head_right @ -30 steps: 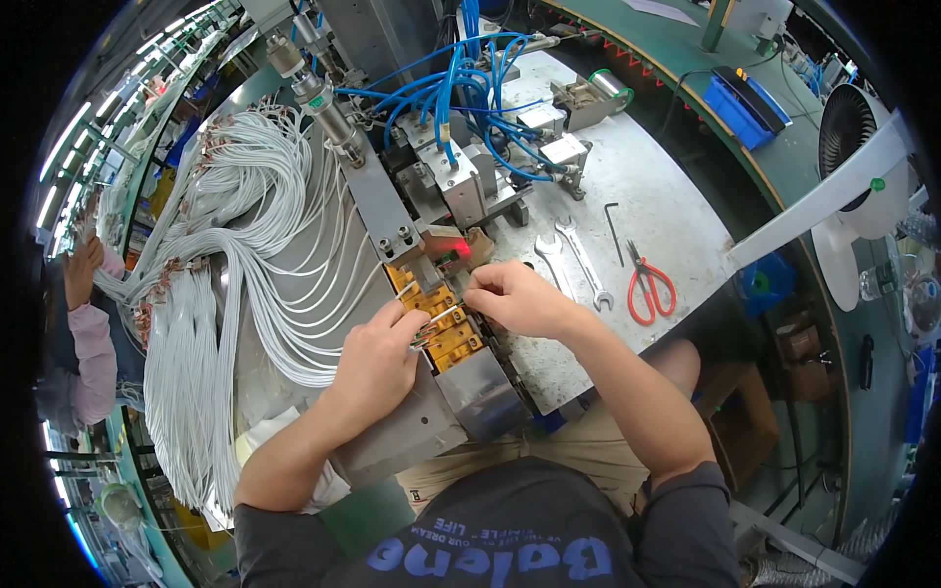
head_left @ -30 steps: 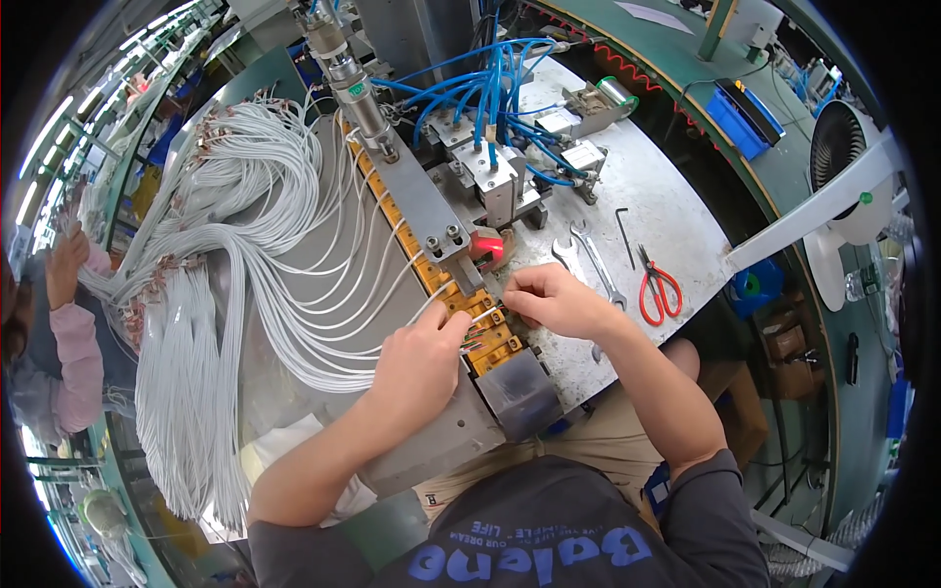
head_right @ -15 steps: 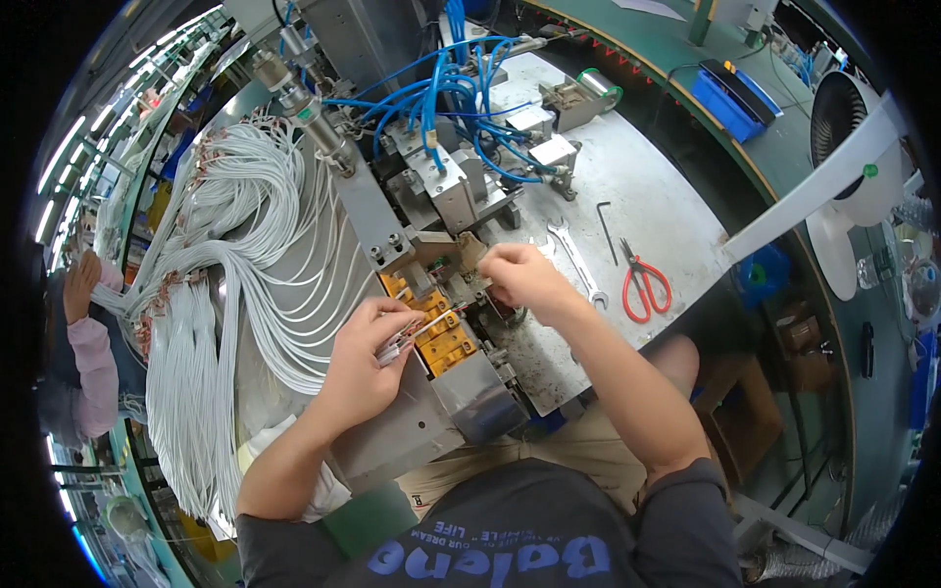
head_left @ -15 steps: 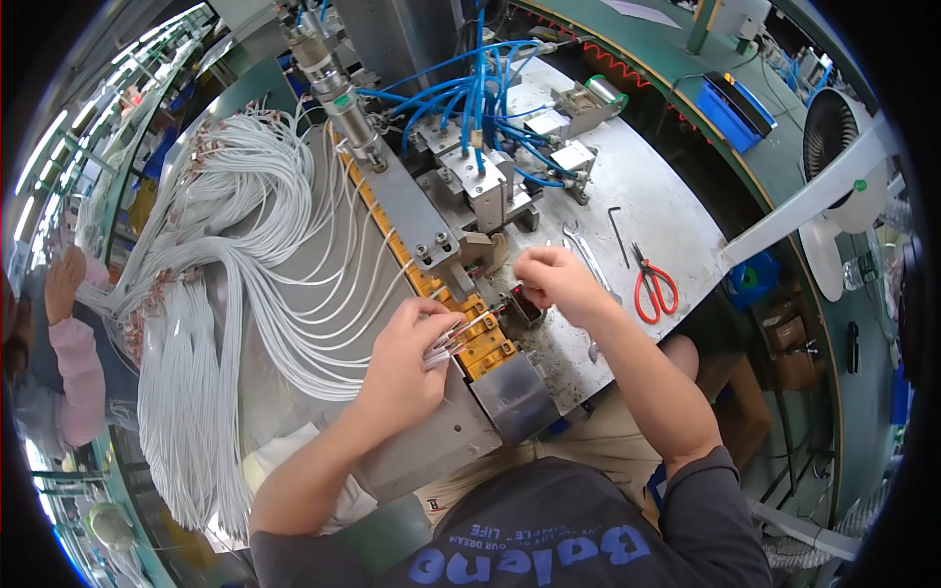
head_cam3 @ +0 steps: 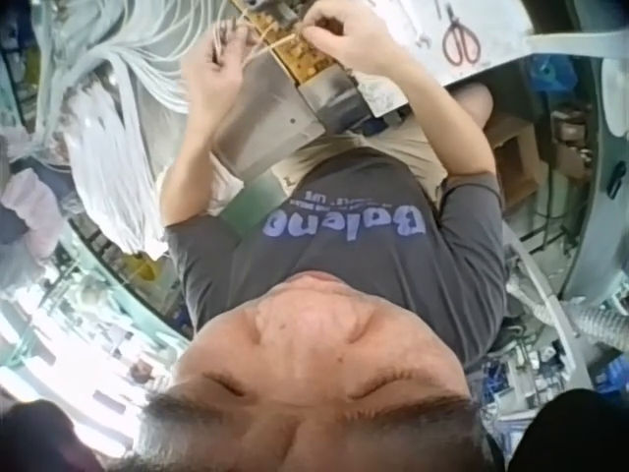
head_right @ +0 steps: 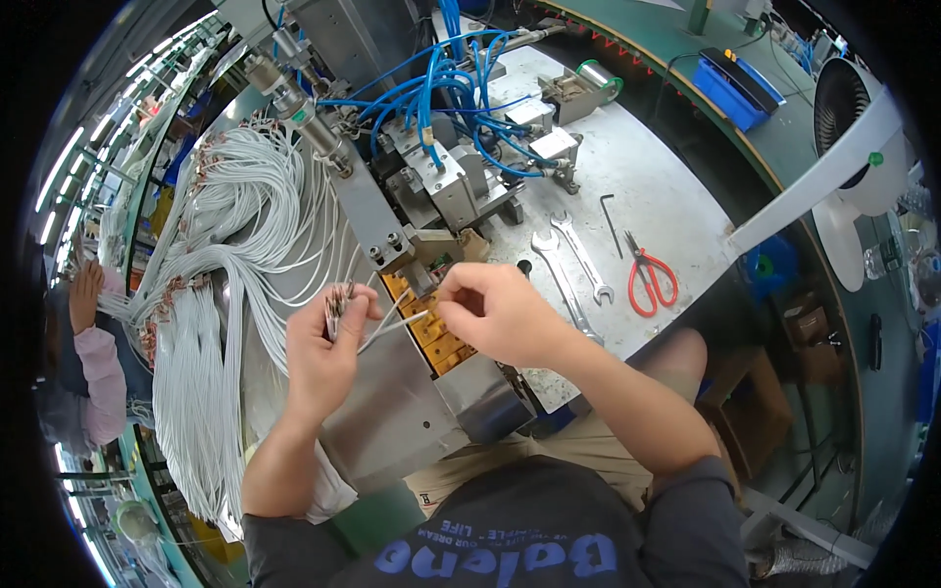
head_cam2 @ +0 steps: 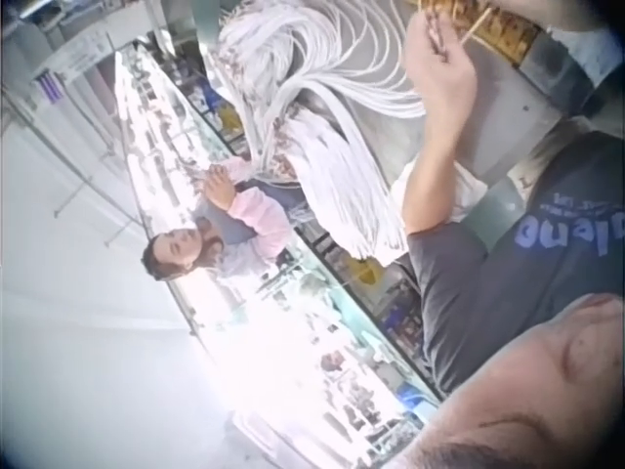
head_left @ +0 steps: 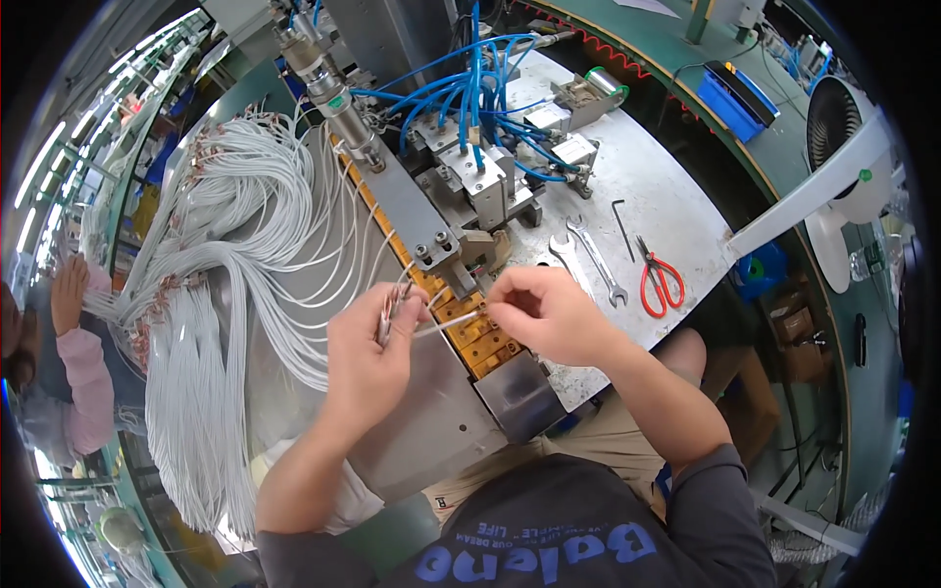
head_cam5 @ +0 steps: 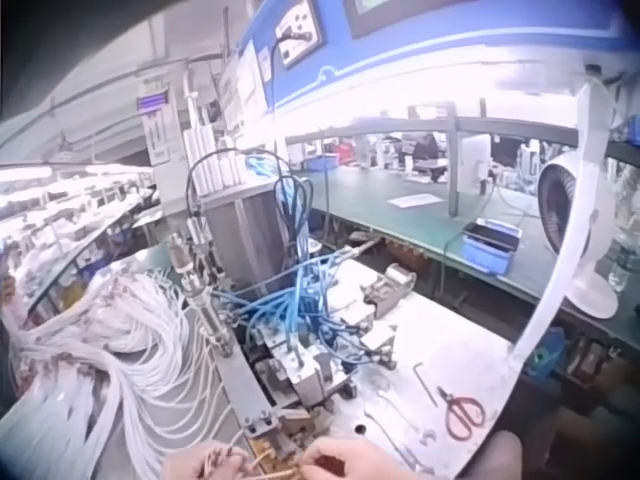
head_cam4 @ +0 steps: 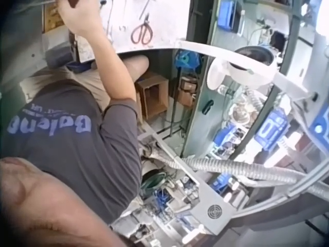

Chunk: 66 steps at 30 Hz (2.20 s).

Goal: The person inserts wire ends into slots on a machine fixture by hand and gathers bundles of wires.

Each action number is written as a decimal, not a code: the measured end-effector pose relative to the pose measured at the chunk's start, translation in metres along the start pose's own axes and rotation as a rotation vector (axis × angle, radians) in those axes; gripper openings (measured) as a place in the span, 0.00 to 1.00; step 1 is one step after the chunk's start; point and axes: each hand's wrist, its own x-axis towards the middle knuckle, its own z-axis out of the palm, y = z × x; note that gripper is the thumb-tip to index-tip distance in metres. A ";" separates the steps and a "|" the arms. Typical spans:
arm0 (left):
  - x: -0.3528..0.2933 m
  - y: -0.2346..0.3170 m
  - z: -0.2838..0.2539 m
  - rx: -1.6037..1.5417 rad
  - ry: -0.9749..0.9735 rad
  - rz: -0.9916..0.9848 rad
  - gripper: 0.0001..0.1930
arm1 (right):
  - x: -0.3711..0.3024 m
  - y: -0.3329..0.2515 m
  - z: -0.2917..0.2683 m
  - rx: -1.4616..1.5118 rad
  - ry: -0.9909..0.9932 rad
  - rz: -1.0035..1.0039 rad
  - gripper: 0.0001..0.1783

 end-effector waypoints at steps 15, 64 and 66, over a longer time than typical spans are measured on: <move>-0.011 -0.004 0.018 -0.111 -0.295 -0.097 0.05 | -0.014 -0.006 -0.007 0.003 -0.178 -0.003 0.04; -0.006 -0.024 0.025 0.518 -0.160 0.150 0.12 | 0.020 0.039 -0.018 -0.163 -0.092 0.056 0.11; -0.009 -0.017 0.030 0.668 -0.277 0.145 0.13 | 0.022 0.047 -0.021 -0.042 -0.127 0.120 0.11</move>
